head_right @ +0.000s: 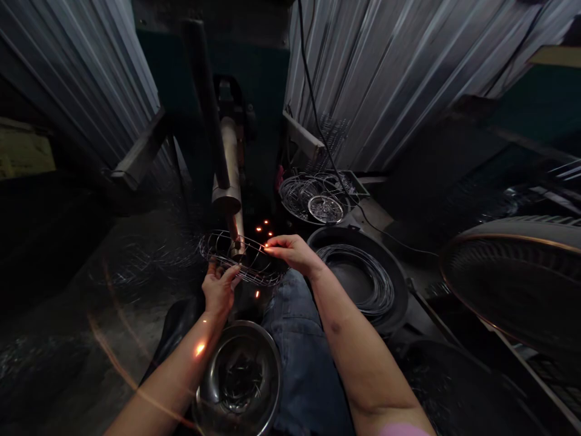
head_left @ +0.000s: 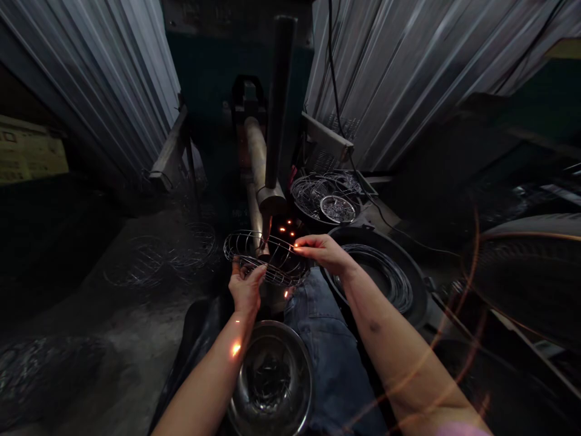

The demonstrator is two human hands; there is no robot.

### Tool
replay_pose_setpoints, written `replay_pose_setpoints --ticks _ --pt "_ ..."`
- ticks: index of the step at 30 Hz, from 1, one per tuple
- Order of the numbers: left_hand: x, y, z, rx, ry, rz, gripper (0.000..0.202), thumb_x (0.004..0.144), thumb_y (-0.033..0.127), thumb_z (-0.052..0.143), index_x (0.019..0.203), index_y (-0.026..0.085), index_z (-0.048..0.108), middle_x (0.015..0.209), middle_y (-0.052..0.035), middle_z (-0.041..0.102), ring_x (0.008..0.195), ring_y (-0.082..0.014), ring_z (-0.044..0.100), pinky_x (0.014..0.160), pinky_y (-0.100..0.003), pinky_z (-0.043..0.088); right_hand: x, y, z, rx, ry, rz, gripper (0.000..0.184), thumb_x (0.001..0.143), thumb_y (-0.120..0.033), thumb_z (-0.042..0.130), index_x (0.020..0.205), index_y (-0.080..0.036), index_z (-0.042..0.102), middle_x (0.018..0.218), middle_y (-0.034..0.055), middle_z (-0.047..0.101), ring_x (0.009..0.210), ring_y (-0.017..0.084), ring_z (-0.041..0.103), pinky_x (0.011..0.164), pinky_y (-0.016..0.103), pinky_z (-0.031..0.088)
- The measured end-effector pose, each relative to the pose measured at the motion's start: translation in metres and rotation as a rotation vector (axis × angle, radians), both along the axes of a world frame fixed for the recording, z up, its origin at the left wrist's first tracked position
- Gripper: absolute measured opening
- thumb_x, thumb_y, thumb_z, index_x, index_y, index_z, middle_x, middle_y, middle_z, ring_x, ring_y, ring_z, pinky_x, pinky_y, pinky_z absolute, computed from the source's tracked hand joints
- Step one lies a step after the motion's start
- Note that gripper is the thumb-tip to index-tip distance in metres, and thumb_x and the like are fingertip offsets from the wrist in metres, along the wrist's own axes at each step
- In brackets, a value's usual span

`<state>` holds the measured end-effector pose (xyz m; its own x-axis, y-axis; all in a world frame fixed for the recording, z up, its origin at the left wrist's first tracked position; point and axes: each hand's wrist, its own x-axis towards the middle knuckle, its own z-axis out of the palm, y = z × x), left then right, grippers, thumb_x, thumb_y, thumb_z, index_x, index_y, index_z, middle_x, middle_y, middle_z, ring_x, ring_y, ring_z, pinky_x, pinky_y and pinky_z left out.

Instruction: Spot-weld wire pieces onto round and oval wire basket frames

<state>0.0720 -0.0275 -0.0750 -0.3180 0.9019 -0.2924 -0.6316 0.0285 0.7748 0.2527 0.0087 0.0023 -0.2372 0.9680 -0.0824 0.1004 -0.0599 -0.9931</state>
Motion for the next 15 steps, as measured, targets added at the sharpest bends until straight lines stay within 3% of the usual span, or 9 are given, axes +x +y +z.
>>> replay_pose_setpoints --ticks 4,9,15 --pt "0.000 -0.001 -0.003 -0.027 -0.058 -0.020 0.074 0.047 0.016 0.083 0.114 0.024 0.052 0.079 0.0049 0.059 0.072 -0.0131 0.060 0.073 -0.036 0.051 0.003 -0.004 0.001 -0.016 -0.002 -0.058 0.032 0.053 -0.038 0.081 0.072 -0.013 0.073 0.063 0.0009 0.063 0.060 0.013 0.054 0.061 0.028 0.042" --pt "-0.004 0.002 -0.010 -0.033 -0.126 -0.014 0.056 0.051 0.016 0.081 0.101 0.022 0.055 0.076 0.0040 0.062 0.075 -0.0139 0.061 0.081 -0.047 0.050 -0.016 0.008 0.005 0.000 -0.038 -0.065 0.034 0.052 -0.040 0.080 0.071 -0.014 0.073 0.059 -0.0009 0.060 0.056 0.012 0.052 0.057 0.028 0.041" --pt "-0.006 0.004 -0.014 -0.033 -0.127 -0.038 0.053 0.055 0.018 0.081 0.100 0.022 0.055 0.081 0.0020 0.064 0.079 -0.0146 0.062 0.084 -0.047 0.048 -0.013 0.011 0.005 0.013 -0.044 -0.072 0.034 0.055 -0.040 0.079 0.076 -0.014 0.073 0.062 -0.0017 0.061 0.057 0.012 0.051 0.059 0.027 0.041"
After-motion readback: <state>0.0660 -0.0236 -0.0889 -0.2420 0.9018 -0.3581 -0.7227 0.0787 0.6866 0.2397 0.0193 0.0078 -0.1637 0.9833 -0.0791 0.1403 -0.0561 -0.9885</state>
